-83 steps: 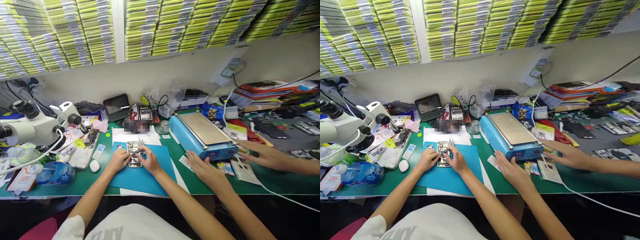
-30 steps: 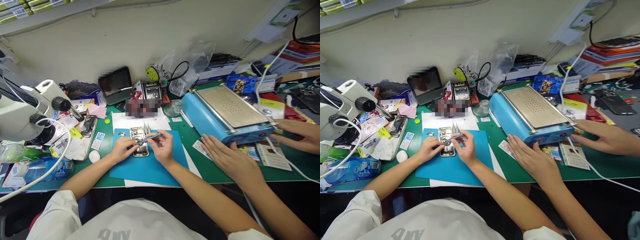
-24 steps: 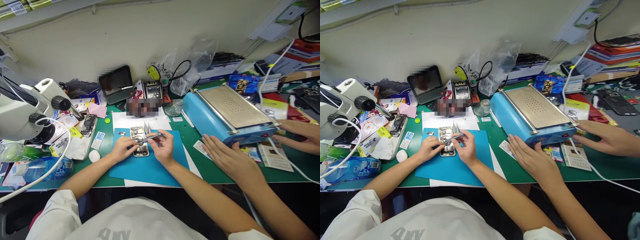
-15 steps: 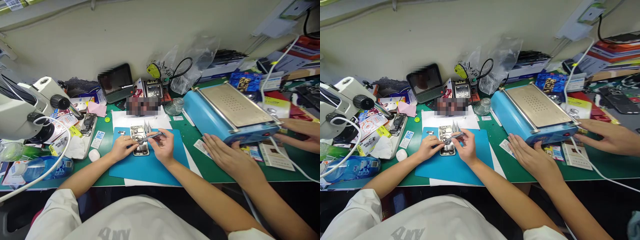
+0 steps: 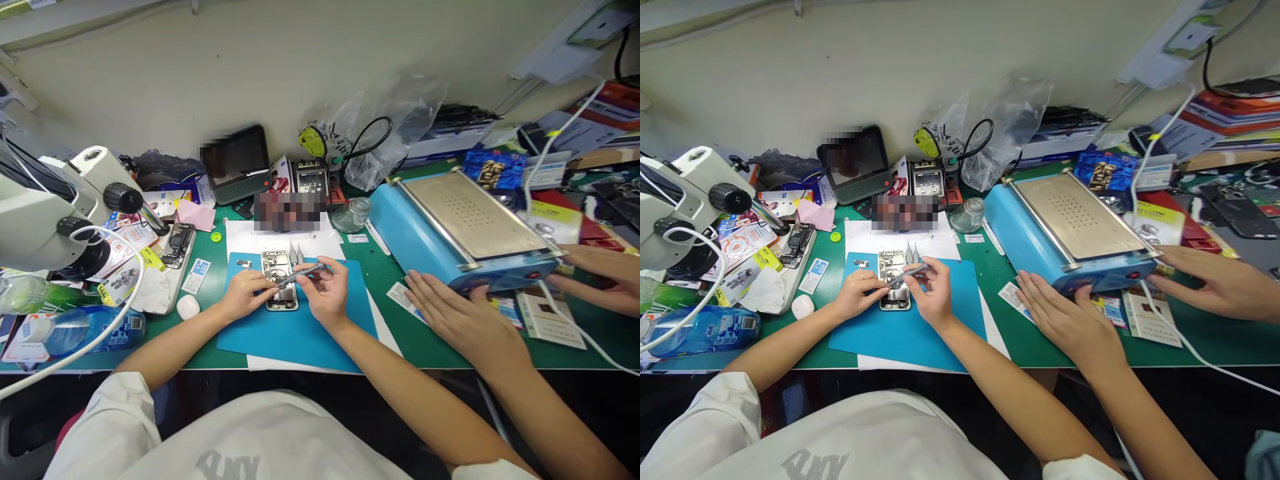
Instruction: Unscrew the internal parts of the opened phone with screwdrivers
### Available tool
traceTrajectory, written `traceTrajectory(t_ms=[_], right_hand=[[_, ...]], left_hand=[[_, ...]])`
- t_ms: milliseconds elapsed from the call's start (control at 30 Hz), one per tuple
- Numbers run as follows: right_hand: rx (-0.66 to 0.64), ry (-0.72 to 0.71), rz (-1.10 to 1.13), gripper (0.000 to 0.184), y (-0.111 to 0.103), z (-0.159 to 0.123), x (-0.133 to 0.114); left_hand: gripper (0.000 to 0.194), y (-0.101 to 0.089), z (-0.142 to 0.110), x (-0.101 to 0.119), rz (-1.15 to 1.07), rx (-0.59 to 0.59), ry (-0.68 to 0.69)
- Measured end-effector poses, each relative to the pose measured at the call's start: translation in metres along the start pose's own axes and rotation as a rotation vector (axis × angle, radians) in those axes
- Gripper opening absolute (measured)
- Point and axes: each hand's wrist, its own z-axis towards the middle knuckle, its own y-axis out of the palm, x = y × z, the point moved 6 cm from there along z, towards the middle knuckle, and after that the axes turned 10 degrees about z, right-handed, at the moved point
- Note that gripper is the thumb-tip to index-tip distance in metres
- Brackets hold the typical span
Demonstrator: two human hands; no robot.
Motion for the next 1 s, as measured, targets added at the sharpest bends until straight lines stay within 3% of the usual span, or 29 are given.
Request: traceTrajectory(t_ms=[1000], right_hand=[[0.002,-0.013,-0.006,0.044,-0.001,-0.0003,-0.0018]], left_hand=[[0.039,0.0023,-0.0001,-0.0015,-0.026,0.004,0.007]])
